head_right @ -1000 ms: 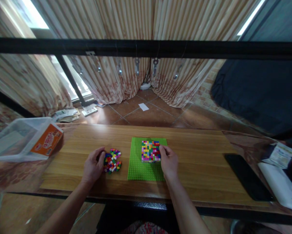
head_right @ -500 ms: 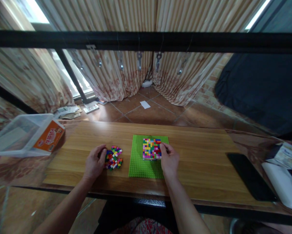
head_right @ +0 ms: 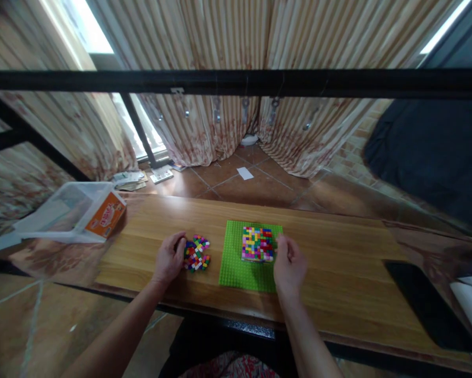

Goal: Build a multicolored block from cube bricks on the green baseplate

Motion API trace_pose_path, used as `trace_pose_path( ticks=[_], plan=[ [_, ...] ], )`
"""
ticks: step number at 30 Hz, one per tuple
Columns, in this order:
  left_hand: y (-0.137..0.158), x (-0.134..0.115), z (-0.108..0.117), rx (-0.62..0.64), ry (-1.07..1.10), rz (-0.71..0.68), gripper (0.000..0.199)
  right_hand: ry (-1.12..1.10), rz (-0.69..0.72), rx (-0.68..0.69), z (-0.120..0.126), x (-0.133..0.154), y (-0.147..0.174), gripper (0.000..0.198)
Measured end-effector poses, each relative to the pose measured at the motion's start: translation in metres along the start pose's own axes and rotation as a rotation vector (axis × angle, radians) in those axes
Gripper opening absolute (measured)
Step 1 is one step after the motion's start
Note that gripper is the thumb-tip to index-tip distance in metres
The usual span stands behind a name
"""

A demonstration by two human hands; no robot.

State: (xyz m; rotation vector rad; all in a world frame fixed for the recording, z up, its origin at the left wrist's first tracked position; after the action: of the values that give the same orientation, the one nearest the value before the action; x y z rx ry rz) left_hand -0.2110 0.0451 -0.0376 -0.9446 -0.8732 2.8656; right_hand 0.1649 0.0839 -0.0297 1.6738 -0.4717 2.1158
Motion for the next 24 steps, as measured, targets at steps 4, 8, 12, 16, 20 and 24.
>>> trace_pose_path(
  ticks=[4, 8, 12, 16, 20, 24],
  plan=[
    [0.002, -0.002, -0.001, 0.004, 0.008, -0.003, 0.024, 0.057, 0.138, 0.166, -0.016, 0.040, 0.036, 0.030],
    [0.003, -0.002, -0.001, -0.003, 0.009, 0.007, 0.022, 0.162, 0.349, 0.570, -0.072, 0.058, 0.104, 0.019],
    [0.003, -0.003, -0.001, 0.007, 0.013, 0.011, 0.023, 0.296, 0.456, 0.692, -0.112, 0.041, 0.145, 0.015],
    [0.002, -0.004, -0.001, 0.019, 0.017, 0.027, 0.023, 0.455, 0.536, 0.681, -0.134, 0.028, 0.154, 0.011],
    [0.003, -0.003, -0.001, 0.021, 0.022, 0.047, 0.023, 0.544, 0.616, 0.634, -0.141, 0.028, 0.156, 0.013],
    [0.002, -0.003, -0.001, 0.019, 0.024, 0.038, 0.024, 0.548, 0.644, 0.616, -0.142, 0.028, 0.160, 0.015]
  ],
)
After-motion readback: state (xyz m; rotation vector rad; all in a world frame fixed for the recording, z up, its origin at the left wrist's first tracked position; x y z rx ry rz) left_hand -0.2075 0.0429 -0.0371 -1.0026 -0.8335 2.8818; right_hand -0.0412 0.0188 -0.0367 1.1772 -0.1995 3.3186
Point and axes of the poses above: each hand's wrist, its own y-axis away from the middle knuckle, its own z-axis out of the back of the hand, x = y × z, the point moved 10 cm from there along -y, towards the middle knuckle, and after that the axes turned 11 degrees about -z, right-handed, at the moved point
